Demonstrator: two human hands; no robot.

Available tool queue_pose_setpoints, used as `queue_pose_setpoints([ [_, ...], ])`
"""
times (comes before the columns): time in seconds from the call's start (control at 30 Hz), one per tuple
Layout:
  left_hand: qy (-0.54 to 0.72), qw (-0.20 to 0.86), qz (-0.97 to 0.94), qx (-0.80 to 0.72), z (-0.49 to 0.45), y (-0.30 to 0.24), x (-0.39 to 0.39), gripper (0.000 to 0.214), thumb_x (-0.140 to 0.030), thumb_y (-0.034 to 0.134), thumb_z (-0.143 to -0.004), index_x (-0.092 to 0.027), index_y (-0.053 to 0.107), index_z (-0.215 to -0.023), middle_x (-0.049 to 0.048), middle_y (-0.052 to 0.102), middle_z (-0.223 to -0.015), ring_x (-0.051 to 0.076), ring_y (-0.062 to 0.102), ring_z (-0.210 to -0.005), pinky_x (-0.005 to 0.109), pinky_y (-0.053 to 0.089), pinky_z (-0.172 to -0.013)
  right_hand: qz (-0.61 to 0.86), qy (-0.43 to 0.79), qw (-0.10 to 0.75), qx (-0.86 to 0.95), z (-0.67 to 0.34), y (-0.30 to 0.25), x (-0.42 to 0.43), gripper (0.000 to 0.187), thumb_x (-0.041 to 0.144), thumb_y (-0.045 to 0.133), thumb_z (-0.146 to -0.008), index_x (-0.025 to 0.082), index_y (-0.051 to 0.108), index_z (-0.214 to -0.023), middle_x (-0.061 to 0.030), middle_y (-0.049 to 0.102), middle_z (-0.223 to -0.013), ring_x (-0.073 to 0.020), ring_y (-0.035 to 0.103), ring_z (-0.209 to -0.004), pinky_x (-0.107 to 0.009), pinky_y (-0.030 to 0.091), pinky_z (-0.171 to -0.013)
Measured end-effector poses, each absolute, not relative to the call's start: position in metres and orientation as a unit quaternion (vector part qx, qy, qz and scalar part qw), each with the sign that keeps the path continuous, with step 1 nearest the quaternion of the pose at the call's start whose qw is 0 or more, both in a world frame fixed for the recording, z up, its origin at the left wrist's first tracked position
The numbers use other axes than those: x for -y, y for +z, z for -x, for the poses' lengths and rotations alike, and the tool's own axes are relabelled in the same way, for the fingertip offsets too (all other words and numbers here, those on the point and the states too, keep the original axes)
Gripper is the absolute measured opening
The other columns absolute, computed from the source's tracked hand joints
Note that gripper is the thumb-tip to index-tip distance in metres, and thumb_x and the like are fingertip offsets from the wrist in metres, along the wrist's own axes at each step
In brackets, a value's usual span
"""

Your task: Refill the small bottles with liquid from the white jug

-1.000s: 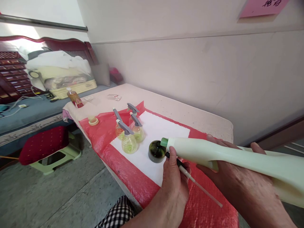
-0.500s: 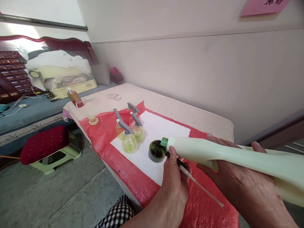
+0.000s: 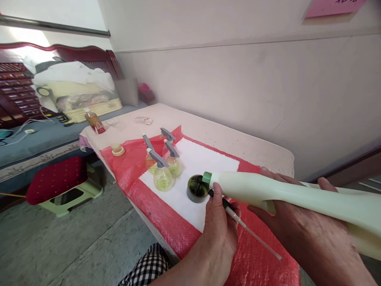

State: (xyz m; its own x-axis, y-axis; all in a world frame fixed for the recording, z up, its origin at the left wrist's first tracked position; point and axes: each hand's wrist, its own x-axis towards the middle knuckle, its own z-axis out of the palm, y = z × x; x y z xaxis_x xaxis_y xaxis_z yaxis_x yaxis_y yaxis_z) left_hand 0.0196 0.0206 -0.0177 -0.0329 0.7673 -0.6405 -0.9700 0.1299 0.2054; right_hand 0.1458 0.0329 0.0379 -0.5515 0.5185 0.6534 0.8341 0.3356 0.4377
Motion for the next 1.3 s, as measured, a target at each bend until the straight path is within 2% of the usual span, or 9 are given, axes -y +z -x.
queue_pose_setpoints([
  [0.2, 0.638, 0.687, 0.14, -0.319, -0.0189, -0.0134, -0.0198, 0.042, -0.051, 0.072, -0.079, -0.014, 0.064, -0.096, 0.0012, 0.055, -0.073, 0.009, 0.053, -0.058, 0.018, 0.048, -0.055, 0.427, -0.377, 0.195, 0.799, -0.1444, 0.0397, -0.0324, 0.052, 0.049, 0.04, -0.098, 0.007, 0.06, -0.12, -0.0168, 0.069, -0.107, -0.0329, 0.065, -0.09, -0.064, 0.039, -0.1],
  [0.33, 0.635, 0.685, 0.15, -0.324, -0.0189, -0.013, -0.0196, 0.041, -0.049, 0.074, -0.078, -0.014, 0.064, -0.095, 0.0009, 0.055, -0.072, 0.009, 0.053, -0.057, 0.018, 0.047, -0.053, 0.426, -0.375, 0.202, 0.798, -0.1439, 0.0397, -0.0316, 0.05, 0.05, 0.042, -0.097, 0.009, 0.06, -0.12, -0.0149, 0.07, -0.11, -0.0318, 0.066, -0.086, -0.064, 0.038, -0.101],
  [0.57, 0.637, 0.683, 0.144, -0.327, -0.0178, -0.0141, -0.02, 0.041, -0.049, 0.073, -0.078, -0.015, 0.064, -0.098, 0.0021, 0.055, -0.074, 0.01, 0.053, -0.059, 0.019, 0.048, -0.053, 0.424, -0.361, 0.207, 0.804, -0.1431, 0.0409, -0.0303, 0.05, 0.049, 0.042, -0.098, 0.01, 0.059, -0.124, -0.0137, 0.068, -0.116, -0.0311, 0.066, -0.086, -0.064, 0.035, -0.104],
  [0.67, 0.638, 0.682, 0.147, -0.327, -0.0176, -0.0124, -0.019, 0.041, -0.048, 0.072, -0.079, -0.014, 0.063, -0.101, 0.0028, 0.056, -0.077, 0.01, 0.054, -0.06, 0.019, 0.048, -0.053, 0.42, -0.369, 0.203, 0.804, -0.1435, 0.0414, -0.0315, 0.054, 0.052, 0.04, -0.098, 0.009, 0.059, -0.124, -0.0152, 0.069, -0.112, -0.032, 0.066, -0.087, -0.064, 0.037, -0.102],
  [0.8, 0.637, 0.683, 0.151, -0.325, -0.0175, -0.0125, -0.019, 0.042, -0.048, 0.072, -0.08, -0.014, 0.063, -0.104, 0.0027, 0.055, -0.077, 0.01, 0.054, -0.061, 0.018, 0.049, -0.054, 0.419, -0.371, 0.204, 0.803, -0.1449, 0.0407, -0.0324, 0.05, 0.048, 0.042, -0.097, 0.009, 0.06, -0.122, -0.0152, 0.069, -0.111, -0.0323, 0.065, -0.088, -0.064, 0.037, -0.103],
  [1.07, 0.634, 0.687, 0.151, -0.322, -0.018, -0.0151, -0.0211, 0.043, -0.049, 0.073, -0.078, -0.014, 0.064, -0.101, 0.0021, 0.054, -0.075, 0.009, 0.053, -0.059, 0.018, 0.048, -0.052, 0.419, -0.37, 0.209, 0.802, -0.144, 0.0415, -0.0303, 0.055, 0.054, 0.041, -0.096, 0.009, 0.061, -0.122, -0.0148, 0.069, -0.11, -0.033, 0.066, -0.088, -0.064, 0.037, -0.103],
  [1.3, 0.638, 0.685, 0.145, -0.321, -0.0184, -0.0137, -0.0183, 0.043, -0.05, 0.072, -0.079, -0.015, 0.063, -0.102, 0.0026, 0.055, -0.077, 0.01, 0.054, -0.062, 0.018, 0.049, -0.055, 0.413, -0.385, 0.207, 0.799, -0.1436, 0.0428, -0.0296, 0.047, 0.046, 0.046, -0.096, 0.008, 0.061, -0.12, -0.0148, 0.069, -0.112, -0.0325, 0.066, -0.087, -0.063, 0.039, -0.101],
])
